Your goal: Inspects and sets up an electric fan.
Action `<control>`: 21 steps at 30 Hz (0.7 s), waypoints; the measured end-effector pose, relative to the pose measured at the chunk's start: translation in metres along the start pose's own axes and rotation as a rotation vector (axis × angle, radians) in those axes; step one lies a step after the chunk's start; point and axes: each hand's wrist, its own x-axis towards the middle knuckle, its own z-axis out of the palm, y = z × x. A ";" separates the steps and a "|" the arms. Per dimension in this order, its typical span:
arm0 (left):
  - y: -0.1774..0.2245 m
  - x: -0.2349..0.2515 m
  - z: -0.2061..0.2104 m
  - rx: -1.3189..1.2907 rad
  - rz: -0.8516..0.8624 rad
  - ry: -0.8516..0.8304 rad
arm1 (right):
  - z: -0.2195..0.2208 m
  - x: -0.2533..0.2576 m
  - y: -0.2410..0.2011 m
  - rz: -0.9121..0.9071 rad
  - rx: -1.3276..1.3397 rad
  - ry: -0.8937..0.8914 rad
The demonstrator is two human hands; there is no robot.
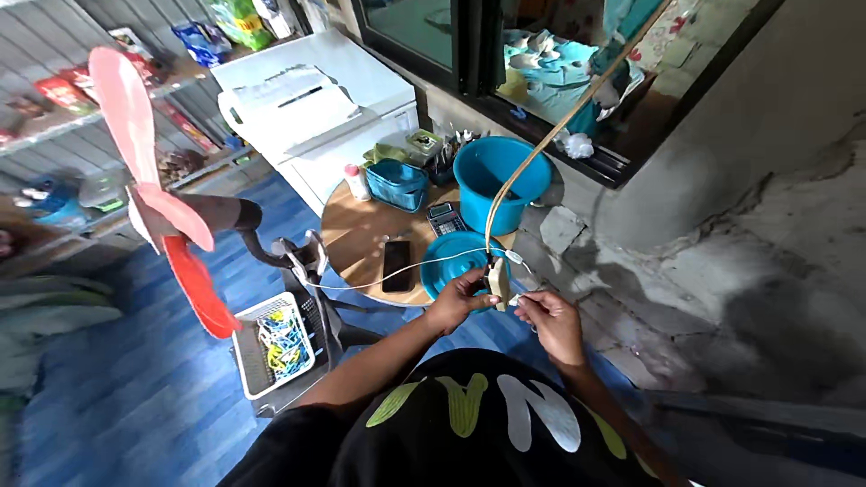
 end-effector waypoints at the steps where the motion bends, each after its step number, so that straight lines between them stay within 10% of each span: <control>1: -0.001 -0.001 0.002 -0.001 0.003 0.010 | -0.002 0.000 0.000 -0.003 -0.012 -0.012; 11: -0.004 -0.004 0.006 0.196 -0.090 0.056 | -0.009 0.035 0.002 -0.158 -0.617 -0.440; 21: -0.007 -0.142 -0.085 0.478 -0.255 0.107 | 0.071 0.084 0.066 0.130 -0.520 -0.294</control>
